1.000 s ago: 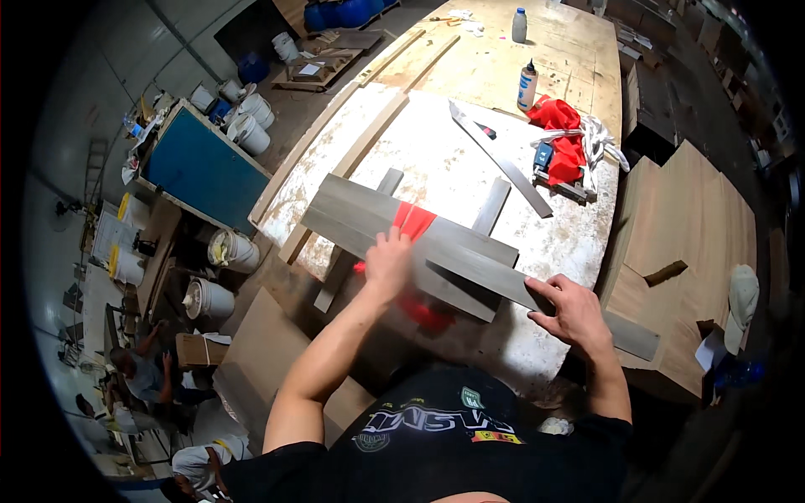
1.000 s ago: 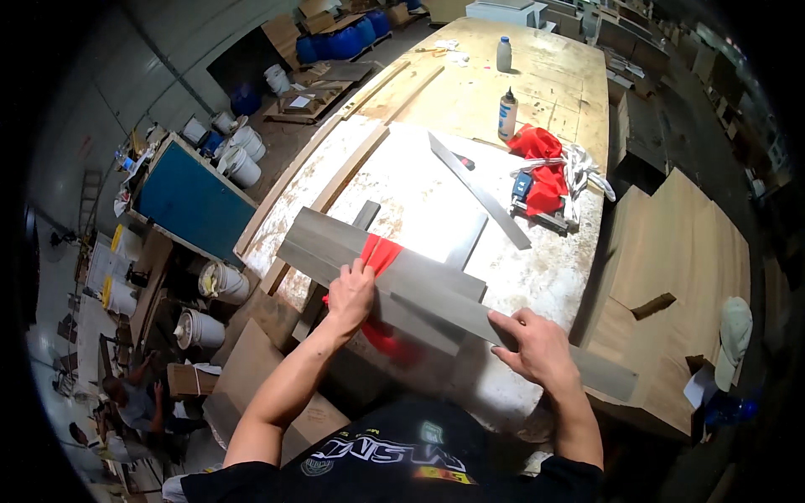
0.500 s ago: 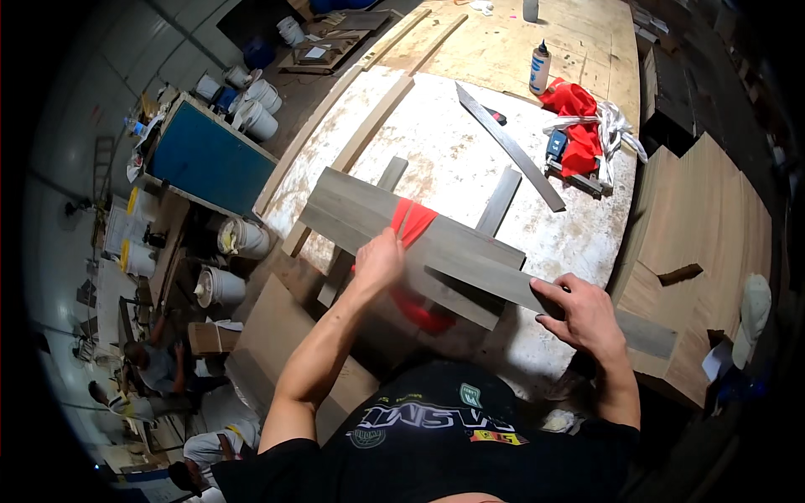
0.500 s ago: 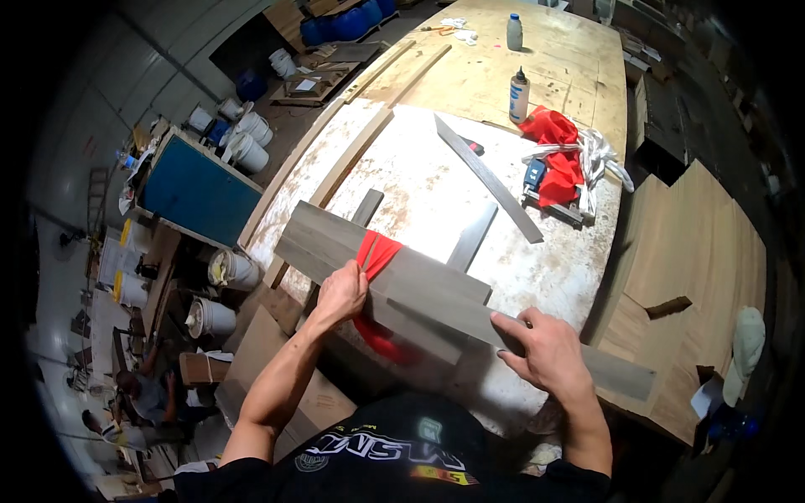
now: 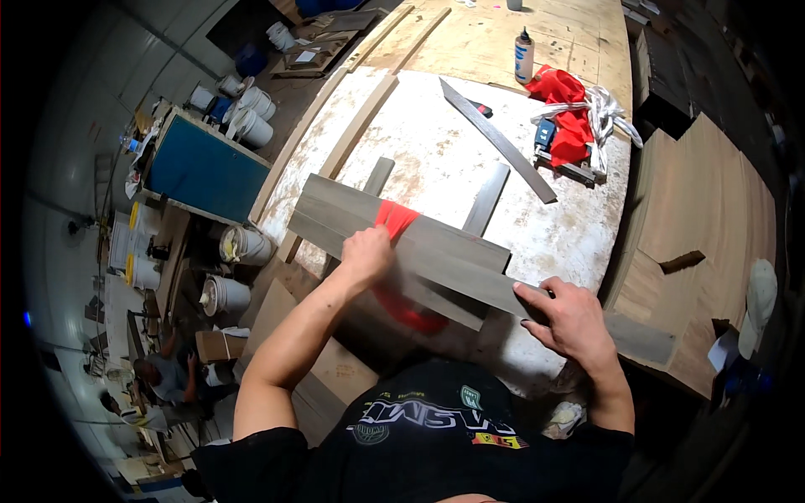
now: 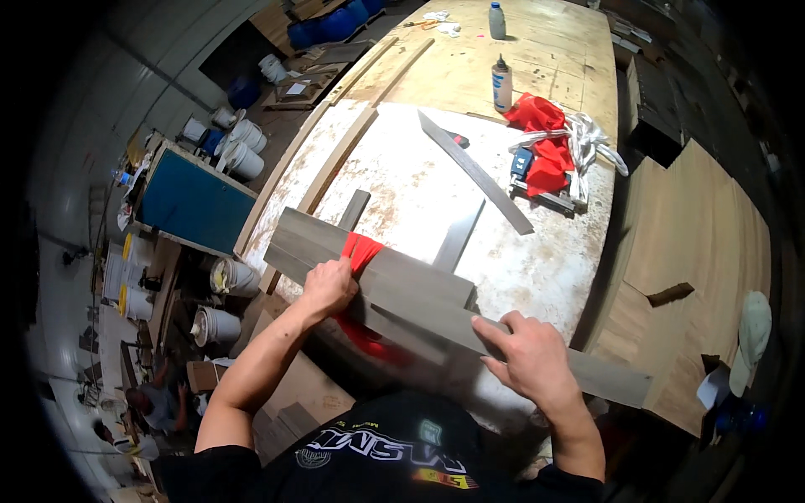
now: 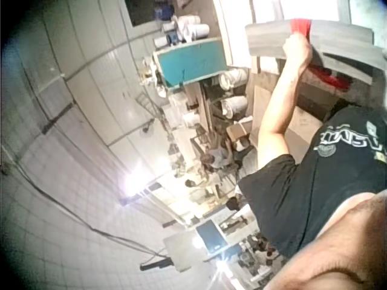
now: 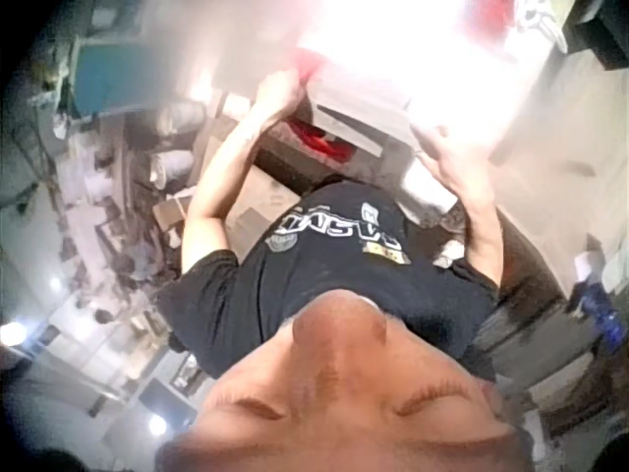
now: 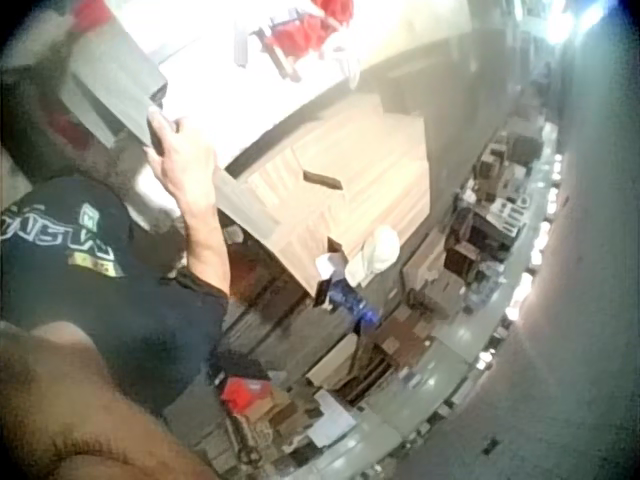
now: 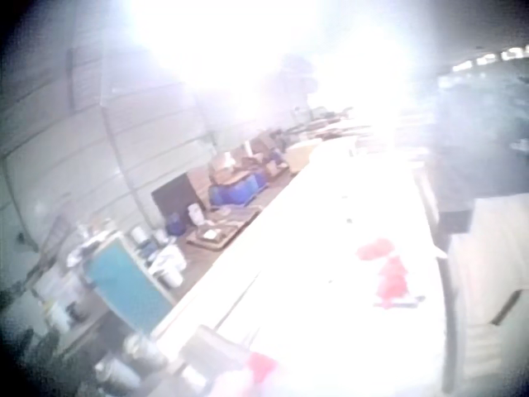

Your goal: The person wraps a red strap around a stack of wood planks on a workbench and ties it into a knot, then places additional wooden strips across the top of the bound stack.

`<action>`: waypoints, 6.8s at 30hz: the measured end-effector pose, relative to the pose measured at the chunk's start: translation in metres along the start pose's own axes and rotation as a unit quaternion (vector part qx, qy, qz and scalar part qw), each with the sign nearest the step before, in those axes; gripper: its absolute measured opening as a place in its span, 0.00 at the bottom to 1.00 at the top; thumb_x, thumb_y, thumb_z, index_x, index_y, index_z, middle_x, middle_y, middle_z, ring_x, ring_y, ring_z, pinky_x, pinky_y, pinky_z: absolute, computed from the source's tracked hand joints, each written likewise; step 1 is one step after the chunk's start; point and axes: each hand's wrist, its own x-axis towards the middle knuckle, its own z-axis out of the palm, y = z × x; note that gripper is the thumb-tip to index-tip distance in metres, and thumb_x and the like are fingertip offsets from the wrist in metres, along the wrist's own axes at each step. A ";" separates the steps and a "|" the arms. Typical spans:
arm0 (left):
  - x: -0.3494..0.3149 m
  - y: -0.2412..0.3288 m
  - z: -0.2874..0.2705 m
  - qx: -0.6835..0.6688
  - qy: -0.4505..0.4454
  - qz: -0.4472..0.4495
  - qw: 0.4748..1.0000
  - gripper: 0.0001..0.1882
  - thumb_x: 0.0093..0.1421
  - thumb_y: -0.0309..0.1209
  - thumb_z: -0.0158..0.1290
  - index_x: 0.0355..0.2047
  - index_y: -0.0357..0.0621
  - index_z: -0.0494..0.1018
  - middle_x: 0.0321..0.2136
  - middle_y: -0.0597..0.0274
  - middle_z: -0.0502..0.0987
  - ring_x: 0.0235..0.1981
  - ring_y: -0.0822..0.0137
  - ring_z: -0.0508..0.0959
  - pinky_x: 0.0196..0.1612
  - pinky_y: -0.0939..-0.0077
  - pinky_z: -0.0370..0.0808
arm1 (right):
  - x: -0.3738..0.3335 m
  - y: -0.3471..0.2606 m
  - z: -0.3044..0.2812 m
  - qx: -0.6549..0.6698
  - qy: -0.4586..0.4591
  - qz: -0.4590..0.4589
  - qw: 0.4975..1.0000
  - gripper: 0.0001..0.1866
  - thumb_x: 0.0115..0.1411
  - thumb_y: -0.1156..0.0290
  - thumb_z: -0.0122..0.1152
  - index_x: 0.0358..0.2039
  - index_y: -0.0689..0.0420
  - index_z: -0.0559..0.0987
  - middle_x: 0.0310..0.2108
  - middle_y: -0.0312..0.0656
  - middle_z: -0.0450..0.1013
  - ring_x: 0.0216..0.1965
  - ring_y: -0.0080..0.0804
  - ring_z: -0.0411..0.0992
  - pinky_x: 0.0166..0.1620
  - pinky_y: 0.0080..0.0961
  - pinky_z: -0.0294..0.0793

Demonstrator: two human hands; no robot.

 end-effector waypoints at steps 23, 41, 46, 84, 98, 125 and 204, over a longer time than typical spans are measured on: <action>0.003 -0.016 -0.001 -0.228 -0.095 0.020 0.969 0.13 0.57 0.31 0.53 0.36 0.33 0.65 0.29 0.36 0.77 0.33 0.42 0.80 0.34 0.56 0.77 | 0.026 0.011 -0.008 0.001 -0.066 -0.004 0.998 0.29 0.53 0.62 0.71 0.57 0.38 0.76 0.38 0.41 0.73 0.37 0.38 0.75 0.41 0.34 0.73; -0.046 0.005 -0.023 -0.235 -0.083 0.029 0.968 0.11 0.62 0.30 0.52 0.42 0.35 0.73 0.33 0.48 0.78 0.38 0.50 0.80 0.46 0.62 0.76 | -0.009 -0.013 -0.025 0.003 -0.047 0.014 0.999 0.29 0.47 0.64 0.73 0.54 0.42 0.80 0.38 0.44 0.73 0.35 0.46 0.74 0.38 0.38 0.74; -0.060 0.004 0.025 -0.104 0.090 0.047 0.989 0.15 0.60 0.36 0.60 0.39 0.39 0.72 0.40 0.47 0.74 0.44 0.44 0.76 0.45 0.54 0.75 | -0.027 -0.024 -0.025 -0.018 -0.057 0.036 0.998 0.29 0.49 0.63 0.73 0.55 0.40 0.79 0.38 0.42 0.73 0.36 0.43 0.74 0.39 0.37 0.74; -0.047 -0.017 0.014 -0.195 -0.077 0.072 0.975 0.12 0.61 0.32 0.54 0.36 0.34 0.70 0.28 0.42 0.76 0.32 0.48 0.77 0.38 0.58 0.74 | -0.041 -0.029 -0.017 -0.023 -0.063 0.048 0.997 0.29 0.51 0.62 0.71 0.56 0.38 0.77 0.38 0.40 0.72 0.36 0.38 0.73 0.40 0.35 0.71; -0.041 -0.039 0.022 -0.283 -0.152 0.082 0.944 0.15 0.64 0.37 0.58 0.37 0.35 0.72 0.27 0.55 0.76 0.31 0.68 0.75 0.36 0.69 0.73 | 0.016 -0.079 -0.048 -0.100 -0.153 0.010 0.983 0.26 0.55 0.65 0.65 0.56 0.43 0.75 0.36 0.42 0.71 0.34 0.40 0.74 0.37 0.36 0.72; -0.040 -0.034 0.032 -0.413 -0.096 0.045 0.904 0.12 0.66 0.34 0.58 0.39 0.36 0.75 0.27 0.67 0.76 0.28 0.77 0.72 0.33 0.77 0.71 | -0.036 -0.064 0.046 0.023 -0.050 0.073 0.996 0.33 0.49 0.61 0.72 0.59 0.37 0.77 0.41 0.45 0.72 0.35 0.45 0.76 0.37 0.37 0.78; -0.052 -0.052 0.022 -0.340 -0.091 -0.025 0.936 0.14 0.65 0.37 0.52 0.37 0.35 0.72 0.31 0.44 0.77 0.35 0.53 0.77 0.41 0.63 0.73 | -0.025 -0.053 0.061 0.024 0.033 0.008 0.999 0.28 0.48 0.68 0.72 0.52 0.46 0.79 0.52 0.36 0.71 0.47 0.40 0.67 0.48 0.37 0.66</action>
